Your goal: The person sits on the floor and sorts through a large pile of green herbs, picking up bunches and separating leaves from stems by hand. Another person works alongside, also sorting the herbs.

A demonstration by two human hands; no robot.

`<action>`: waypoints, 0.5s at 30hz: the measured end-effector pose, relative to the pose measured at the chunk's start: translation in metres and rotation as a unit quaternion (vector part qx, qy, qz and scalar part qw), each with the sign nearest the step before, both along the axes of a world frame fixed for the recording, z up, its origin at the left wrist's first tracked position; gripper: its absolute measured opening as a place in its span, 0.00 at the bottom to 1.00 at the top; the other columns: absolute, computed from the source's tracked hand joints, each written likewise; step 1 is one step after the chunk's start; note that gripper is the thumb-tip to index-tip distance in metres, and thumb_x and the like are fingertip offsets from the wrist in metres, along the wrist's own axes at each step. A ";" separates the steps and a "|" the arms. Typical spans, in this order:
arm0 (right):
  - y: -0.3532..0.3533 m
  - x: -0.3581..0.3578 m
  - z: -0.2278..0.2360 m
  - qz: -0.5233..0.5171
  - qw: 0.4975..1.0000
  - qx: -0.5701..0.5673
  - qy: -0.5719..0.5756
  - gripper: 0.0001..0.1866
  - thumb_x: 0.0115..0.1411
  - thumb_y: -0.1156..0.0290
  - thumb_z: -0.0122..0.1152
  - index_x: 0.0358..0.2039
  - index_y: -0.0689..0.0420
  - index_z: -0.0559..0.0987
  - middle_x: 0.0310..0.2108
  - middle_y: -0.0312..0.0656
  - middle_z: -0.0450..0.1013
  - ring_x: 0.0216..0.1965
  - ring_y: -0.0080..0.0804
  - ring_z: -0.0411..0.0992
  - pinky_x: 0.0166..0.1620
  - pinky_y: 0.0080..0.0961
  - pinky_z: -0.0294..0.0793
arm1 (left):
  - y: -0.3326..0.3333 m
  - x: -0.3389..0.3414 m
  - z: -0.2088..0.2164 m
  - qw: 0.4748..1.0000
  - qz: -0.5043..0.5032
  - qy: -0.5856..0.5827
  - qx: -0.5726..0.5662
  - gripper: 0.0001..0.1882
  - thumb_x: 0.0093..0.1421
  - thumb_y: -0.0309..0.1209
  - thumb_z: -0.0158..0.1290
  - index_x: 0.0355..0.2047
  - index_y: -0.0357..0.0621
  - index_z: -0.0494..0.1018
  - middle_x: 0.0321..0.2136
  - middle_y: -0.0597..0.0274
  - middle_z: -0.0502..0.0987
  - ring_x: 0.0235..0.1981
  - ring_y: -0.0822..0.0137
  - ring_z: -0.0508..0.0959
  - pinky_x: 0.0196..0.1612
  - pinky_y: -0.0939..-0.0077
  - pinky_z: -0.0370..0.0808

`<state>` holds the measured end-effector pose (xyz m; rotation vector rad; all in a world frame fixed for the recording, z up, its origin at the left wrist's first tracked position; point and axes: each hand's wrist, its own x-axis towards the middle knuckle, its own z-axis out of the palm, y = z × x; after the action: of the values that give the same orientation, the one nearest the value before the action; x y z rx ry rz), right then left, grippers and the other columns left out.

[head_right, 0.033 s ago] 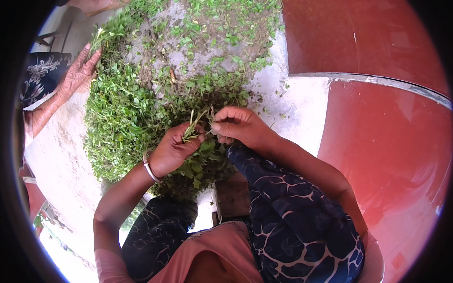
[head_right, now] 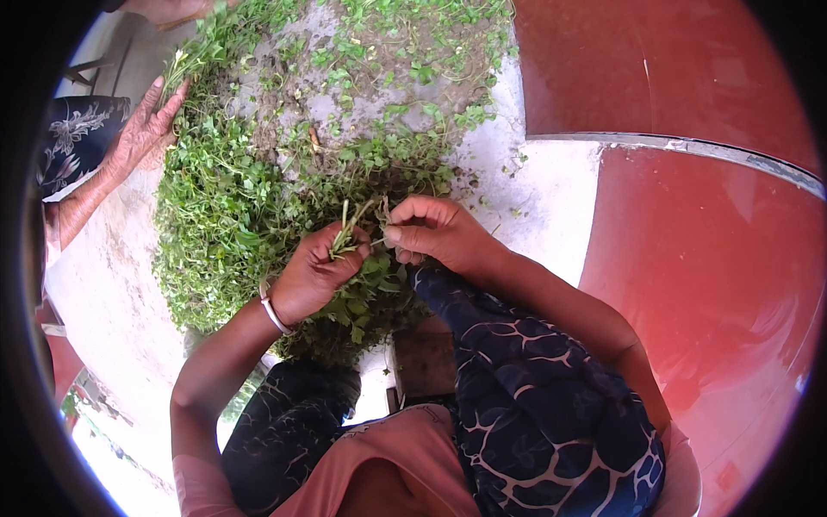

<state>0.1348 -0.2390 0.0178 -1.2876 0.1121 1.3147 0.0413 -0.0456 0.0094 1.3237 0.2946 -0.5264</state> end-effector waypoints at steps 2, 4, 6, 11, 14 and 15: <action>0.000 -0.002 0.005 0.003 1.000 0.005 0.006 0.05 0.59 0.70 0.58 0.35 0.55 0.74 0.29 0.29 0.70 0.30 0.15 0.68 0.36 0.17 0.70 | 0.003 0.000 0.002 0.998 0.042 0.041 -0.020 0.02 0.60 0.25 0.48 0.33 0.41 0.70 0.23 0.75 0.66 0.23 0.83 0.62 0.27 0.86 0.62; -0.005 0.001 0.000 0.075 0.990 0.013 -0.121 0.07 0.59 0.68 0.58 0.34 0.57 0.74 0.30 0.32 0.70 0.31 0.19 0.69 0.36 0.19 0.70 | 0.008 0.002 0.005 0.988 0.098 0.113 -0.044 0.02 0.60 0.25 0.48 0.32 0.41 0.70 0.22 0.75 0.66 0.23 0.83 0.62 0.26 0.87 0.61; -0.013 0.009 -0.011 0.176 0.918 -0.023 -0.354 0.08 0.59 0.67 0.58 0.34 0.58 0.74 0.30 0.34 0.70 0.32 0.21 0.69 0.37 0.21 0.69 | 0.018 0.002 0.004 0.992 0.069 0.093 -0.042 0.05 0.60 0.30 0.51 0.35 0.44 0.71 0.26 0.75 0.69 0.24 0.80 0.67 0.27 0.84 0.66; -0.033 0.053 -0.059 0.044 0.825 -0.274 -0.492 0.12 0.54 0.60 0.60 0.32 0.55 0.76 0.29 0.44 0.74 0.28 0.38 0.73 0.34 0.32 0.71 | 0.019 -0.001 0.004 0.992 0.058 0.086 -0.065 0.07 0.60 0.32 0.52 0.36 0.44 0.71 0.27 0.74 0.69 0.27 0.80 0.67 0.28 0.83 0.67; -0.034 0.062 -0.073 0.032 0.803 -0.330 -0.495 0.10 0.54 0.61 0.59 0.30 0.55 0.76 0.30 0.44 0.74 0.29 0.43 0.72 0.34 0.34 0.71 | 0.020 0.000 0.005 0.991 0.042 0.107 -0.068 0.07 0.60 0.32 0.52 0.37 0.44 0.71 0.28 0.74 0.69 0.27 0.80 0.67 0.29 0.82 0.68; -0.030 0.063 -0.075 0.035 0.793 -0.337 -0.507 0.11 0.54 0.61 0.59 0.30 0.55 0.76 0.30 0.44 0.75 0.29 0.43 0.72 0.34 0.35 0.71 | 0.020 0.000 0.005 0.991 0.034 0.115 -0.066 0.08 0.60 0.32 0.52 0.37 0.44 0.71 0.28 0.74 0.69 0.28 0.79 0.67 0.29 0.82 0.68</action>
<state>0.1973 -0.2694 -0.0567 -2.4850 -0.2552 0.4612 0.0411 -0.0256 0.0146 1.1220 0.4845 -0.6308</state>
